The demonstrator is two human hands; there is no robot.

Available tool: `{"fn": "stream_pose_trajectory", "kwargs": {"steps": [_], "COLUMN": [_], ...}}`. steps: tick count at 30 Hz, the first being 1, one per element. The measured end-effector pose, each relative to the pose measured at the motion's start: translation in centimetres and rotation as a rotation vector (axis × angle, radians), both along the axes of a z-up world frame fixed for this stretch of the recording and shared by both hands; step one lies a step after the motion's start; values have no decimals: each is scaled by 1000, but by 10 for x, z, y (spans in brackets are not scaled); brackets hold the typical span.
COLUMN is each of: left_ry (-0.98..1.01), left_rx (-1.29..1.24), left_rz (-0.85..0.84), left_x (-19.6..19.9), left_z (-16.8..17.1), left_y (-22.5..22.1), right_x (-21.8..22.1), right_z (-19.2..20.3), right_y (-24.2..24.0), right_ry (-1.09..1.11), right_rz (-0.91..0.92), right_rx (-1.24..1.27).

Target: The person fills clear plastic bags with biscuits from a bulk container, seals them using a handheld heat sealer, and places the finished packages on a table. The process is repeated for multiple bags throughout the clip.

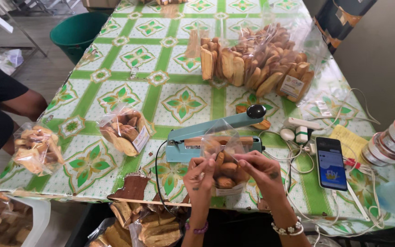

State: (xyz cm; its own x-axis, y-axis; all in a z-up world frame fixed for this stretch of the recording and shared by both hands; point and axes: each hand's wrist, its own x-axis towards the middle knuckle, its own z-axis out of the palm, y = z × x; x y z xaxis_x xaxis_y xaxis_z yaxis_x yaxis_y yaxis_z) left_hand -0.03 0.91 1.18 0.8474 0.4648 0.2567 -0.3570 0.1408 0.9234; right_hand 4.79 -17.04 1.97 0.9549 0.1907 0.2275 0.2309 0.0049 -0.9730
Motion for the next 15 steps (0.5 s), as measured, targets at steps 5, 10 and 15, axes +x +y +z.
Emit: {"fn": "stream_pose_trajectory", "kwargs": {"steps": [5, 10, 15], "left_ry": [86, 89, -23], "left_rx": [161, 211, 250], "left_rz": [-76, -211, -250], "left_x": [2, 5, 15], "left_z": [18, 32, 30], "left_y": [18, 36, 46], "right_x": [14, 26, 39], "right_z": [3, 11, 21], "right_y": [-4, -10, -12], "right_ry": [84, 36, -89], "right_rz": [82, 191, 307], "right_rx": [38, 96, 19]}}
